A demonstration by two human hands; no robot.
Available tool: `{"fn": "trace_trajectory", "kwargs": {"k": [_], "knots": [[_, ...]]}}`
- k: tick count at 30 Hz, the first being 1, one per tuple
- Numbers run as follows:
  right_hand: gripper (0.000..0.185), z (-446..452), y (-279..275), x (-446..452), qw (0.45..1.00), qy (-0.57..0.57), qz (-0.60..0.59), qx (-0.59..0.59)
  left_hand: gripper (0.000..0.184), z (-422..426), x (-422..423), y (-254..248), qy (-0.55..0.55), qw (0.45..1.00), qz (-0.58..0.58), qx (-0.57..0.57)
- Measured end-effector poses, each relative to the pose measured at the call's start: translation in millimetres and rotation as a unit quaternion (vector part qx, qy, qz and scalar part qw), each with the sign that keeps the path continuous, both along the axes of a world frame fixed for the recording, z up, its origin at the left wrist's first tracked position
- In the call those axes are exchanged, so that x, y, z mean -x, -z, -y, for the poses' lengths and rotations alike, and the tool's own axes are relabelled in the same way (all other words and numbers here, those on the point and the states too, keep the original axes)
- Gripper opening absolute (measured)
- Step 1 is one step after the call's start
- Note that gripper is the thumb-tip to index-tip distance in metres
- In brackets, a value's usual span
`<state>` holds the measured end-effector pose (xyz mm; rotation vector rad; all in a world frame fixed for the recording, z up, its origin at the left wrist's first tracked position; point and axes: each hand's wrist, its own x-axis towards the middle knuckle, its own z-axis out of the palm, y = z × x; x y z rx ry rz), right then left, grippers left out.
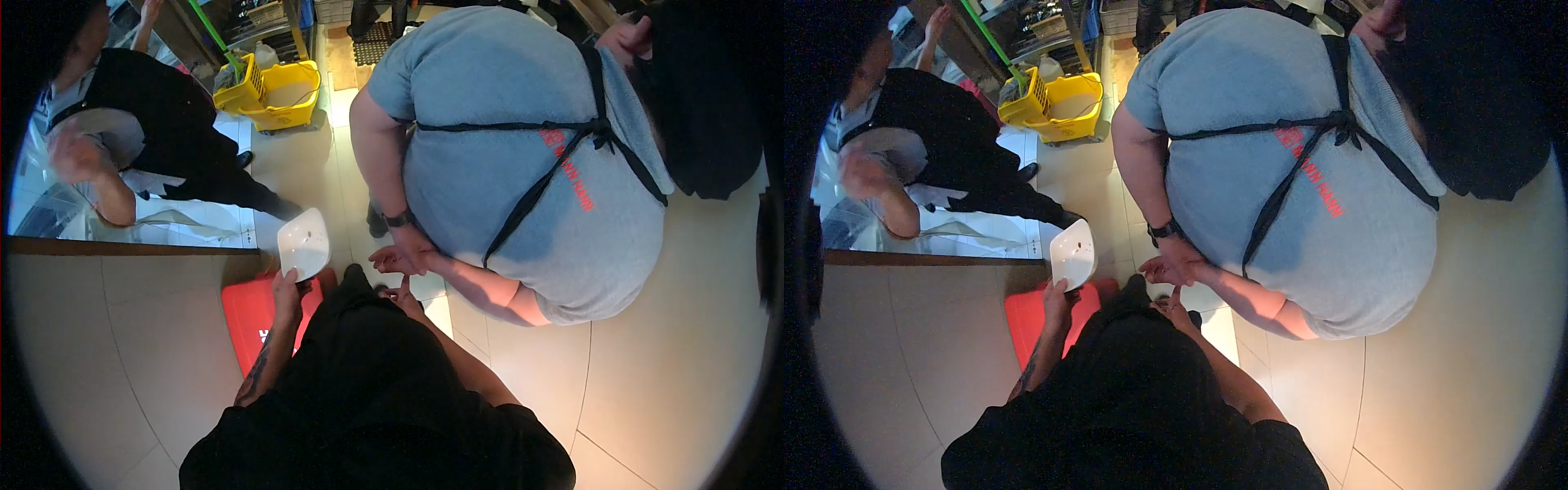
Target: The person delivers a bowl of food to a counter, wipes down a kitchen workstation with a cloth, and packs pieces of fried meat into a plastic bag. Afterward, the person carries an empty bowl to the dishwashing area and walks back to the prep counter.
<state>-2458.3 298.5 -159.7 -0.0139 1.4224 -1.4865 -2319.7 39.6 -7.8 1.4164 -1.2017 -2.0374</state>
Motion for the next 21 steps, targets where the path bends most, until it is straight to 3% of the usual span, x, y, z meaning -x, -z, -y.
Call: {"fn": "trace_trajectory", "kwargs": {"k": [2,3,5,6,8,12,14,17,21], "knots": [[0.061,2,-47,7,0.942,-0.137,-0.241,-0.187,0.028,2,4,-2,-0.005,1.0,-0.012,-0.004],[0.061,-3,-37,9,0.943,-0.135,-0.24,-0.188,0.028,3,6,-2,-0.003,1.0,-0.011,-0.004],[0.059,-12,-15,13,0.993,-0.033,-0.107,-0.043,0.028,8,10,-2,0.022,0.999,-0.005,0.027],[0.059,-12,-16,16,0.993,-0.031,-0.107,-0.043,0.028,12,11,2,0.025,0.999,-0.005,0.027],[0.056,-9,-18,24,0.995,-0.063,-0.002,0.082,0.027,20,7,13,0.05,0.997,-0.039,0.054],[0.052,-6,4,28,0.992,-0.078,0.049,0.086,0.026,21,9,6,0.036,0.997,-0.03,0.061],[0.046,0,-22,32,0.991,-0.046,0.098,0.084,0.026,22,7,9,0.045,0.997,-0.013,0.054],[0.051,3,-46,41,0.988,-0.016,0.117,0.102,0.028,22,4,15,0.046,0.998,-0.003,0.046],[0.051,13,-76,58,0.979,-0.057,0.104,0.165,0.029,26,-2,32,0.059,0.998,0.002,0.034]]}}
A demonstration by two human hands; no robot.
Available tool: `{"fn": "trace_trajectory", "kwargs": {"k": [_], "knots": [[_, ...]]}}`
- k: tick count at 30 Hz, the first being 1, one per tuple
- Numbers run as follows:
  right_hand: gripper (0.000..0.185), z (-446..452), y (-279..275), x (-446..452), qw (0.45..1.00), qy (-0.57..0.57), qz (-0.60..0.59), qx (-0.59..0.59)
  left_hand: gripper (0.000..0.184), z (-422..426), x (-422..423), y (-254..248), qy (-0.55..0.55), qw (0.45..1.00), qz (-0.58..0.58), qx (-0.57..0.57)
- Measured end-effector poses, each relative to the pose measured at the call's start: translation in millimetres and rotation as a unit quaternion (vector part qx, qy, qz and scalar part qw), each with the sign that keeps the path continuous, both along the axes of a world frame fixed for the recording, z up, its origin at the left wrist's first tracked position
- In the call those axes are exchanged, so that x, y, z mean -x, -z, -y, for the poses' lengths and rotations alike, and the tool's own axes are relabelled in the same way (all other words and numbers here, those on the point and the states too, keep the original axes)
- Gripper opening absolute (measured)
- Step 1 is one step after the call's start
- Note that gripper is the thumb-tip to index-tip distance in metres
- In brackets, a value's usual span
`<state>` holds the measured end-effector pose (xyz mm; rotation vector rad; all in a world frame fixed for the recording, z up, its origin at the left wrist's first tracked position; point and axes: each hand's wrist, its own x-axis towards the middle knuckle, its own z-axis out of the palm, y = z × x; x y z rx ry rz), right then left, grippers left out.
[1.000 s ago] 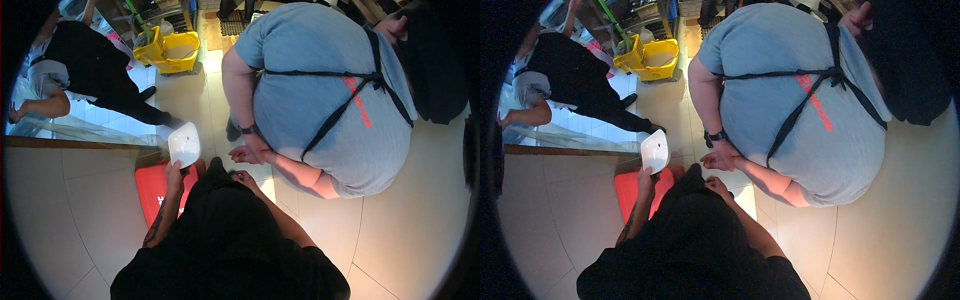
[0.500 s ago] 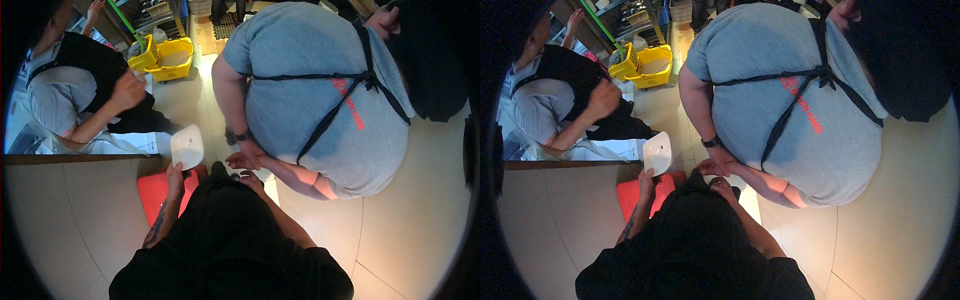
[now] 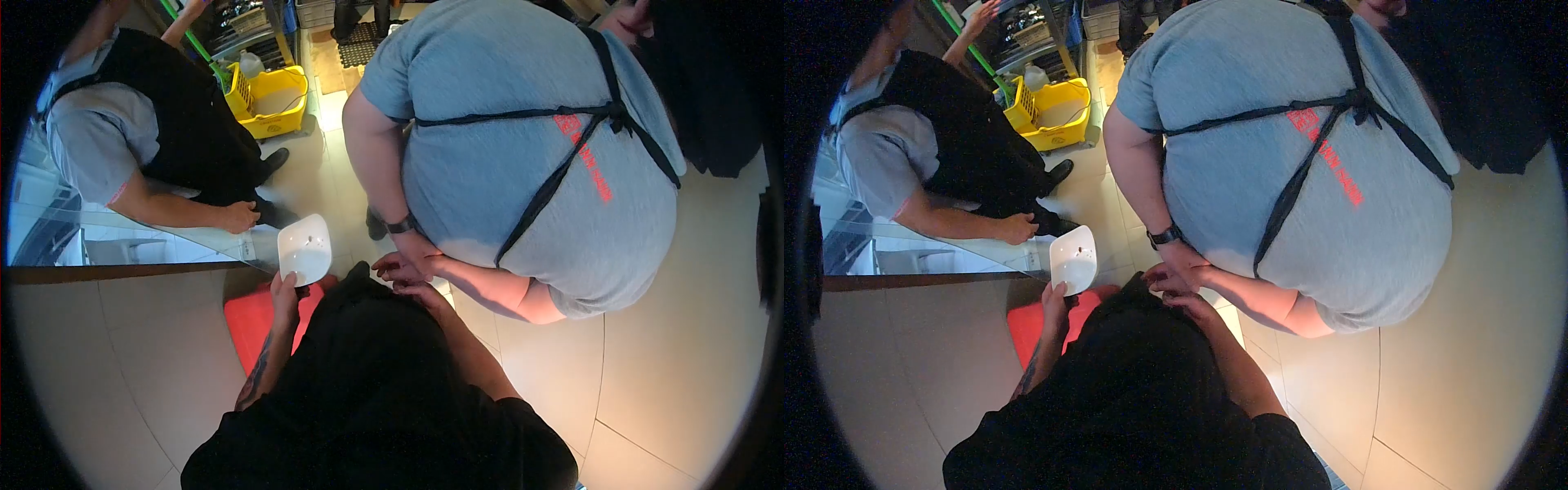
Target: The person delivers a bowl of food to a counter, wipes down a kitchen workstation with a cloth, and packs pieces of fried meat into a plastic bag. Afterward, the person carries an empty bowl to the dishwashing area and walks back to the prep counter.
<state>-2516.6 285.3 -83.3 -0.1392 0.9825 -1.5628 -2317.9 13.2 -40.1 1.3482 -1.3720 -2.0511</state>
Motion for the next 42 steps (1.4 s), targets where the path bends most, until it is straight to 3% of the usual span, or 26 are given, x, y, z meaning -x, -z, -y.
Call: {"fn": "trace_trajectory", "kwargs": {"k": [6,8,15,18,21,23,28,35,42], "knots": [[0.048,20,-16,8,0.997,-0.036,-0.058,0.046,0.028,8,1,-6,-0.001,1.0,0.005,0.007],[0.044,13,3,-6,0.999,0.03,-0.026,0.004,0.028,11,0,-9,0.004,1.0,-0.002,0.016],[0.042,-3,36,-22,0.994,0.038,0.104,0.002,0.024,6,5,-23,0.015,1.0,0.001,0.013],[0.046,-6,54,-30,0.996,0.052,0.071,0.019,0.026,5,-7,-1,0.018,1.0,0.004,0.013],[0.052,10,15,-15,0.998,0.069,-0.006,-0.006,0.026,7,-6,4,0.02,1.0,0.004,-0.003],[0.052,8,30,-11,0.998,0.049,-0.024,-0.01,0.027,7,-8,3,0.028,1.0,-0.001,-0.007],[0.063,14,-10,-12,0.998,0.016,-0.053,-0.035,0.027,12,-8,-1,0.05,0.998,-0.029,0.019],[0.071,10,38,-37,0.999,-0.02,-0.004,0.049,0.028,9,-11,6,0.031,0.998,-0.035,0.041],[0.073,1,86,-31,0.999,-0.004,0.05,-0.02,0.027,5,-19,27,-0.004,1.0,0.013,0.018]]}}
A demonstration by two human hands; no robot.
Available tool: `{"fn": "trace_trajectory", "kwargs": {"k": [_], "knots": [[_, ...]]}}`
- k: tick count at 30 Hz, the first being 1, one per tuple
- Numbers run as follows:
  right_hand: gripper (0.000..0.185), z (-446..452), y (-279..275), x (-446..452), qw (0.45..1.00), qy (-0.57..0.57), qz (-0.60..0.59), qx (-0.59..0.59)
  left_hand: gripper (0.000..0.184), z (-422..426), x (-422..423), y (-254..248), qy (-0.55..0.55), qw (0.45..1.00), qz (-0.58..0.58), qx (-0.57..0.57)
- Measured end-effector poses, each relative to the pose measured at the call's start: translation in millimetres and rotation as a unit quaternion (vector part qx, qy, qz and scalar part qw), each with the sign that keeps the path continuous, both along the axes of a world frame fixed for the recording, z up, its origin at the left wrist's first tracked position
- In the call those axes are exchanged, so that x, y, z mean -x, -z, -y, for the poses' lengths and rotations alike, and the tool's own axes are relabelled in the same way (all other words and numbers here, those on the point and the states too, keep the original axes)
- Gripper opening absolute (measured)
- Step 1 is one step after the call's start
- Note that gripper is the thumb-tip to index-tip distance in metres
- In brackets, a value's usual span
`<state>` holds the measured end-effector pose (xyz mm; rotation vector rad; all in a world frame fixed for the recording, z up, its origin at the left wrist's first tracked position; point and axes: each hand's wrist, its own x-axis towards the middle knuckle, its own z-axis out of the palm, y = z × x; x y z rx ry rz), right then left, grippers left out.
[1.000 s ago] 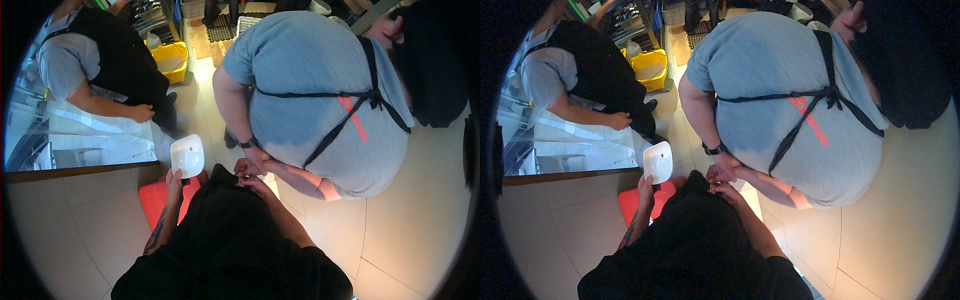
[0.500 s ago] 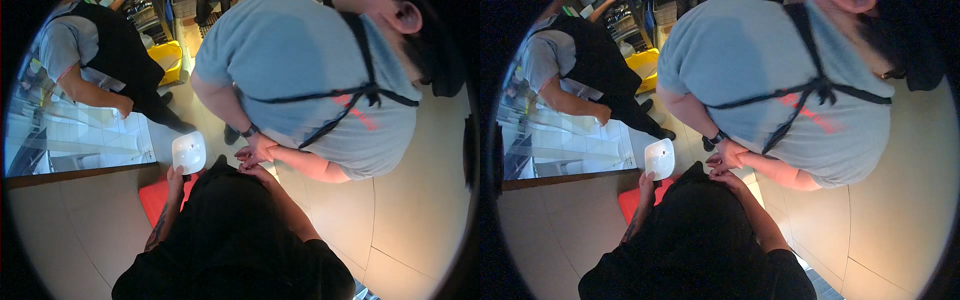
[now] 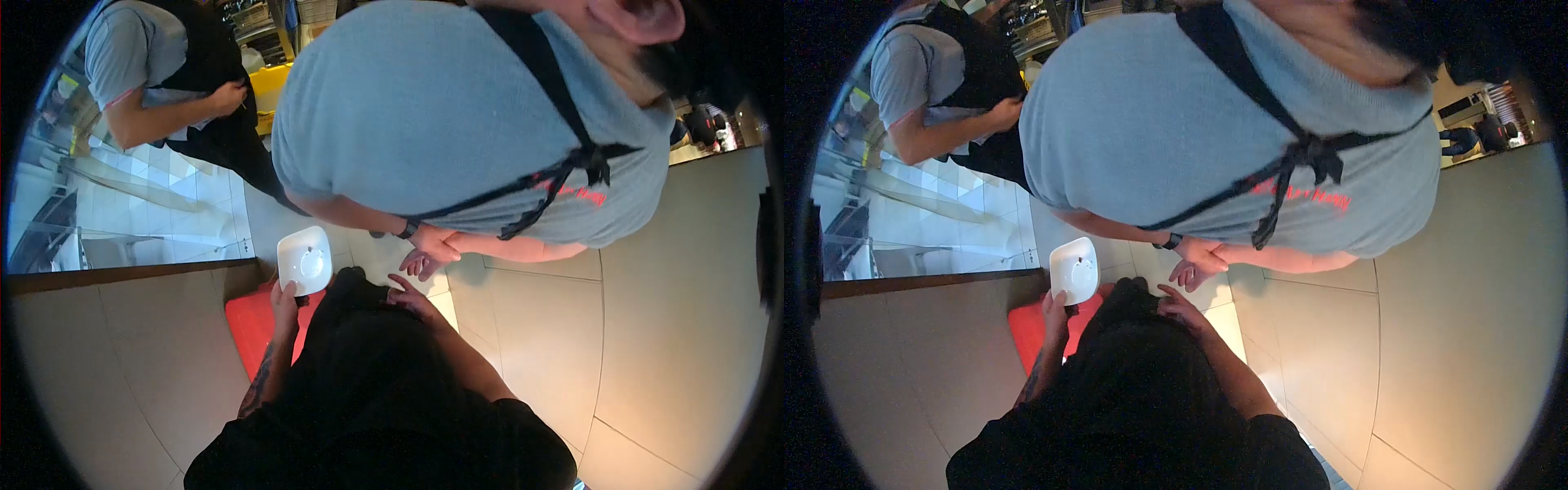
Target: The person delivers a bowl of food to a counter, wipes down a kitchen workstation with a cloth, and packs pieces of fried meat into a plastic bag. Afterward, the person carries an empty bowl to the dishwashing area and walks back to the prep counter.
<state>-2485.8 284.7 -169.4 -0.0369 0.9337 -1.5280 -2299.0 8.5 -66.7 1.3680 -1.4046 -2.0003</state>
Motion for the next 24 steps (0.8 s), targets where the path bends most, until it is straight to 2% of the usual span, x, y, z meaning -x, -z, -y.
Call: {"fn": "trace_trajectory", "kwargs": {"k": [2,5,10,12,18,24], "knots": [[0.072,10,-20,7,0.999,0.031,0.007,0.007,0.027,1,-2,7,-0.011,1.0,0.006,-0.012],[0.058,14,-41,27,0.995,0.09,0.032,0.028,0.027,1,-1,7,-0.005,1.0,0.009,-0.009],[0.063,18,-50,38,0.993,0.062,0.013,0.104,0.028,0,2,2,-0.012,0.999,-0.032,0.009],[0.055,18,-71,30,0.992,0.097,0.015,0.078,0.028,0,4,-6,-0.017,0.999,-0.045,0.006],[0.072,10,-41,22,0.996,0.019,-0.023,0.085,0.024,1,2,-10,-0.015,0.998,-0.051,0.015],[0.07,18,-53,27,0.997,-0.038,-0.068,0.028,0.028,-1,6,-6,-0.028,0.998,-0.057,0.014]]}}
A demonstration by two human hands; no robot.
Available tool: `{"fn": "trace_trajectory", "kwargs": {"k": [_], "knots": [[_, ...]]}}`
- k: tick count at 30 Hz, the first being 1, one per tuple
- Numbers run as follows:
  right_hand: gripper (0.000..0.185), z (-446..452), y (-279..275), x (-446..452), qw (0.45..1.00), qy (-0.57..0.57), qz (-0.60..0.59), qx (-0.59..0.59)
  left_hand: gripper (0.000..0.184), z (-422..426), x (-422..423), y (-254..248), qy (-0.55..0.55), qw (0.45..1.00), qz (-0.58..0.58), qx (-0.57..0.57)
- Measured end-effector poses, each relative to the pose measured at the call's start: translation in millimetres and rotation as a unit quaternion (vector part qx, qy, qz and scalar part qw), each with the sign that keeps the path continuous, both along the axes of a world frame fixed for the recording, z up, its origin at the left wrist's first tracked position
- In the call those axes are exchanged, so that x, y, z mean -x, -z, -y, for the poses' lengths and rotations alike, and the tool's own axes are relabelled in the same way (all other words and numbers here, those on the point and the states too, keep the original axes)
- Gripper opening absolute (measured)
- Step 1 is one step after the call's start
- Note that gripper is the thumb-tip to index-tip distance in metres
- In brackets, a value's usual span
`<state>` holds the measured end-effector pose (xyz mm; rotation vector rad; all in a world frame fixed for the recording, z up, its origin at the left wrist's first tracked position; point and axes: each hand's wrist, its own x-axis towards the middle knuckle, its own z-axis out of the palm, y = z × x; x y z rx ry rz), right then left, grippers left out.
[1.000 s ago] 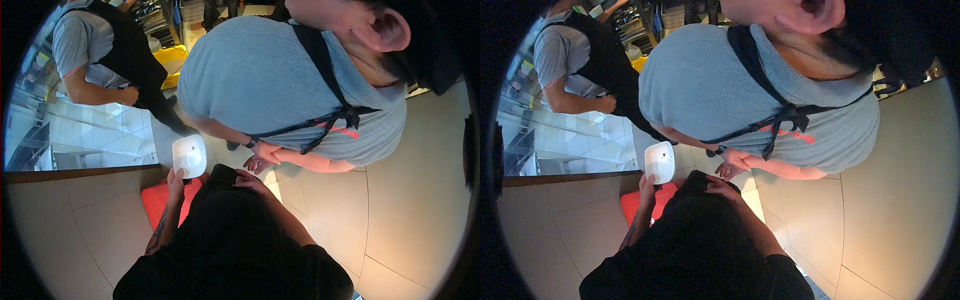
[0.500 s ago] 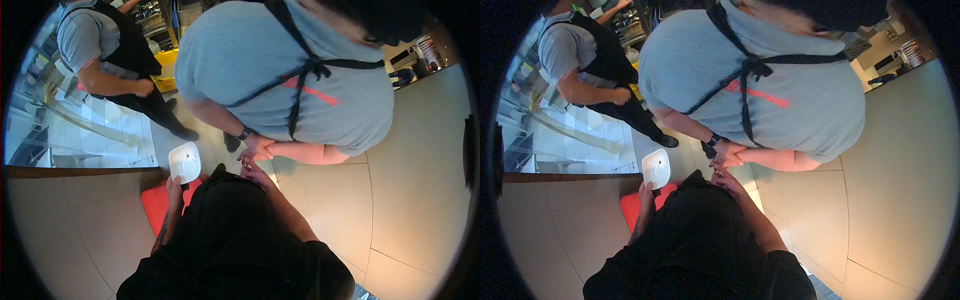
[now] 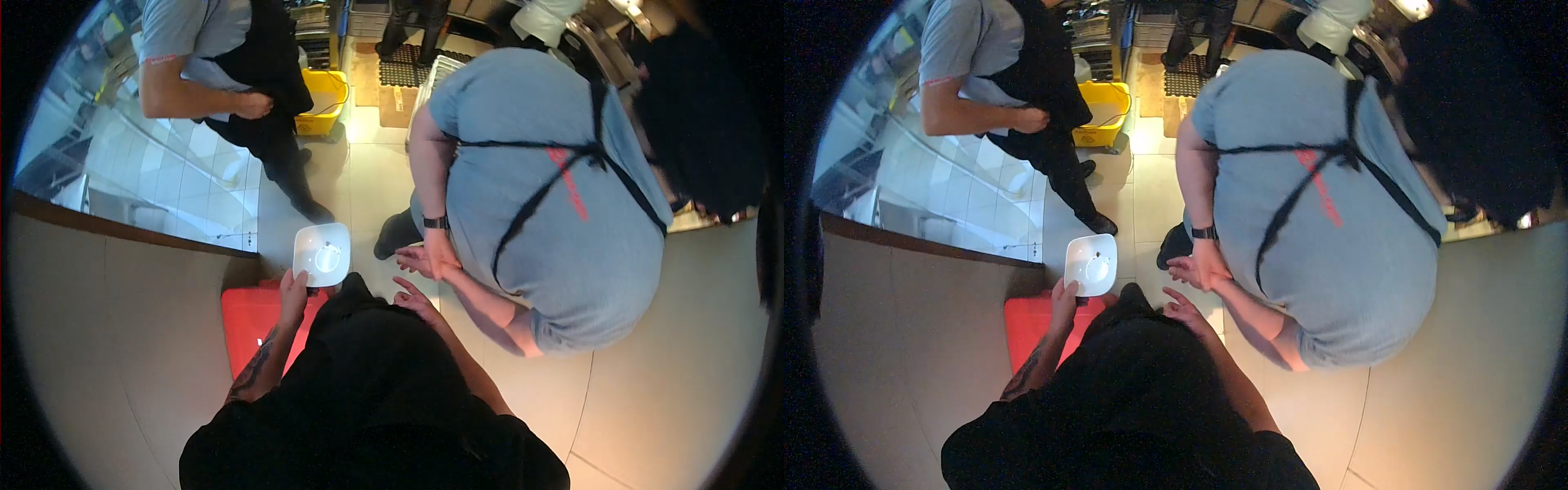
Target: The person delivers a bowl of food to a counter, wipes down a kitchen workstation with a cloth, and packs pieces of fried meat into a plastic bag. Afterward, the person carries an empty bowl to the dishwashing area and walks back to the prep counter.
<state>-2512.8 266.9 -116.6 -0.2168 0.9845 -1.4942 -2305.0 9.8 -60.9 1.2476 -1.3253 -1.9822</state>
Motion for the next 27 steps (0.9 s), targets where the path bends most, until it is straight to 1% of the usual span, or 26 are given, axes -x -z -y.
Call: {"fn": "trace_trajectory", "kwargs": {"k": [1,2,3,4,5,6,7,8,10,11,12,14,15,17,18,20,21,22,24,25,26,27], "knots": [[0.07,7,4,5,1.0,-0.01,-0.005,-0.002,0.029,0,5,-2,0.009,1.0,-0.02,-0.001],[0.067,13,11,5,0.993,-0.054,-0.102,-0.001,0.029,1,6,-2,0.021,0.999,-0.037,-0.002],[0.064,18,16,6,0.977,-0.097,-0.191,-0.001,0.028,4,15,10,0.01,0.999,-0.033,0.001],[0.06,27,12,11,0.976,-0.098,-0.192,-0.018,0.028,8,25,20,0.0,1.0,-0.024,0.001],[0.06,42,-7,18,0.972,-0.108,-0.206,-0.031,0.027,16,36,15,0.027,0.999,-0.028,0.021],[0.059,58,-25,27,0.966,-0.117,-0.226,-0.041,0.027,23,49,9,0.025,0.999,-0.01,-0.018],[0.058,71,-29,31,0.978,-0.077,-0.189,-0.044,0.027,32,64,12,0.023,1.0,-0.008,-0.002],[0.058,80,-28,35,0.978,-0.079,-0.189,-0.045,0.026,41,77,13,0.022,1.0,-0.01,0.017],[0.057,98,-26,49,0.984,-0.025,-0.164,-0.07,0.026,61,110,-2,0.019,0.999,-0.031,0.014],[0.056,105,-23,54,0.984,-0.024,-0.149,-0.091,0.025,75,125,-7,0.019,0.999,-0.048,0.011],[0.056,109,-7,61,0.986,-0.035,-0.141,-0.082,0.025,90,138,-8,0.024,0.998,-0.049,0.014],[0.055,116,-1,64,0.971,-0.042,-0.207,-0.115,0.02,117,158,-6,0.085,0.993,-0.071,0.037],[0.055,118,6,68,0.972,-0.031,-0.205,-0.113,0.02,131,172,-7,0.096,0.992,-0.069,0.041],[0.054,126,27,74,0.958,-0.004,-0.251,-0.136,0.024,167,200,-10,0.126,0.991,-0.036,0.031],[0.054,135,29,72,0.96,0.009,-0.243,-0.137,0.024,185,212,-12,0.14,0.989,-0.029,0.033],[0.053,150,32,73,0.942,0.061,-0.252,-0.211,0.021,217,238,-18,0.17,0.982,-0.039,0.068],[0.052,162,27,77,0.944,0.083,-0.223,-0.227,0.019,232,253,-30,0.197,0.975,-0.047,0.087],[0.052,177,24,81,0.945,0.091,-0.217,-0.226,0.019,248,269,-42,0.206,0.974,-0.043,0.088],[0.047,208,16,96,0.946,0.141,-0.22,-0.194,0.018,273,305,-58,0.233,0.968,-0.006,0.094],[0.046,223,10,106,0.948,0.178,-0.2,-0.173,0.019,281,325,-59,0.212,0.971,-0.045,0.098],[0.046,237,4,117,0.946,0.19,-0.197,-0.172,0.019,292,345,-63,0.223,0.969,-0.044,0.101],[0.046,251,-5,129,0.938,0.238,-0.196,-0.156,0.02,301,367,-69,0.233,0.966,-0.049,0.097]]}}
